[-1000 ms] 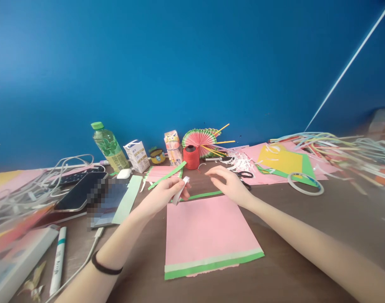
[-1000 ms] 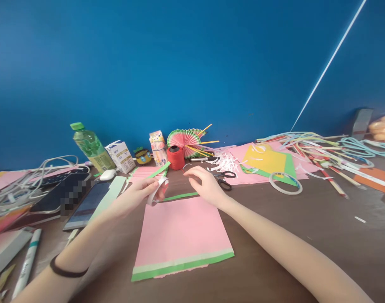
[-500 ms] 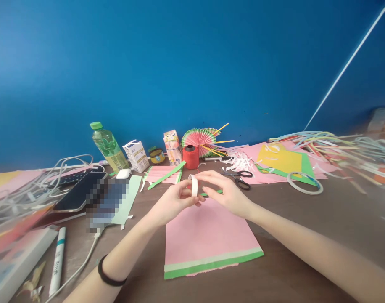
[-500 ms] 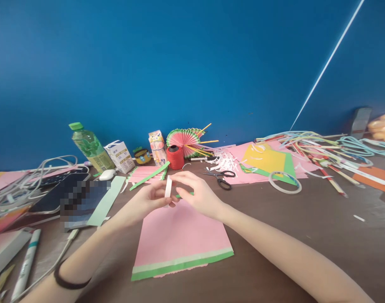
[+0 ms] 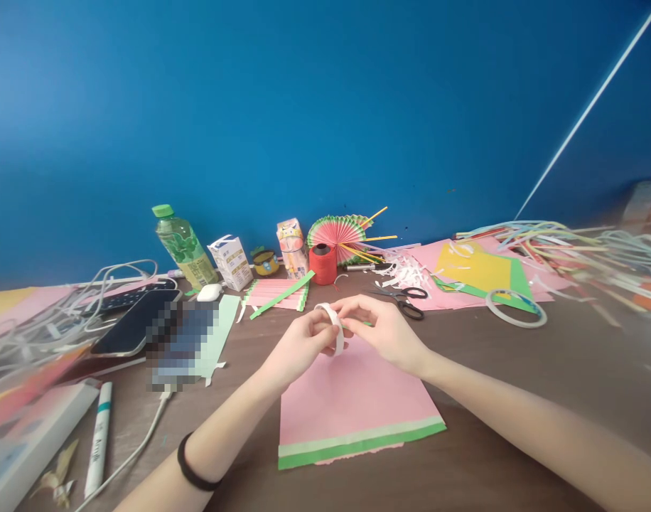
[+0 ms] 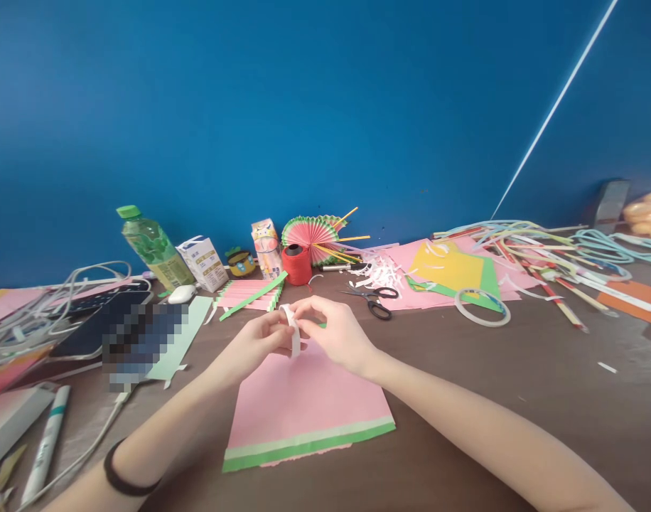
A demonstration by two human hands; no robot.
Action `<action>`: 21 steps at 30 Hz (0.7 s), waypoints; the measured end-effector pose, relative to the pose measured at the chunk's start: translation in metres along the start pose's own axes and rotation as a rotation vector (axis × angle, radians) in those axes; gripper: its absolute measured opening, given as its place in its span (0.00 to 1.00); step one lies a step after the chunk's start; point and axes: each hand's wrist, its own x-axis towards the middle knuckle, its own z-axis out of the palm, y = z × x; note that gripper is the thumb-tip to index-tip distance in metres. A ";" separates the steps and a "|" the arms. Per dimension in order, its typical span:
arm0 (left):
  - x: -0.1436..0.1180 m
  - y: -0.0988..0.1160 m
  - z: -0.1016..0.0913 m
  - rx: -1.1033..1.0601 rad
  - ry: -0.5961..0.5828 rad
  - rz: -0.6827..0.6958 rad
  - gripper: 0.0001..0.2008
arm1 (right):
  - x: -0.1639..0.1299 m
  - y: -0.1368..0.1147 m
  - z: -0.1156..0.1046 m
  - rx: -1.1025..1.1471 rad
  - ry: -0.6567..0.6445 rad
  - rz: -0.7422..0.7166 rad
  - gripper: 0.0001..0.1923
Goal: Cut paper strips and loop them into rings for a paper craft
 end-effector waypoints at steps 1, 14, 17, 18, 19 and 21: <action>0.000 0.000 0.001 -0.019 0.012 0.000 0.13 | -0.001 -0.001 0.000 -0.009 0.002 -0.002 0.04; 0.000 -0.006 0.001 -0.040 0.141 0.065 0.12 | -0.012 -0.007 0.011 -0.348 0.093 -0.192 0.08; 0.000 -0.007 0.002 -0.034 0.157 0.078 0.13 | -0.014 -0.009 0.013 -0.346 0.082 -0.148 0.09; -0.001 -0.007 0.002 -0.032 0.160 0.084 0.13 | -0.014 -0.009 0.013 -0.331 0.076 -0.133 0.09; -0.001 -0.007 0.002 -0.031 0.164 0.088 0.13 | -0.014 -0.009 0.013 -0.314 0.071 -0.117 0.09; -0.001 -0.007 0.002 -0.030 0.170 0.091 0.14 | -0.014 -0.009 0.012 -0.282 0.066 -0.097 0.08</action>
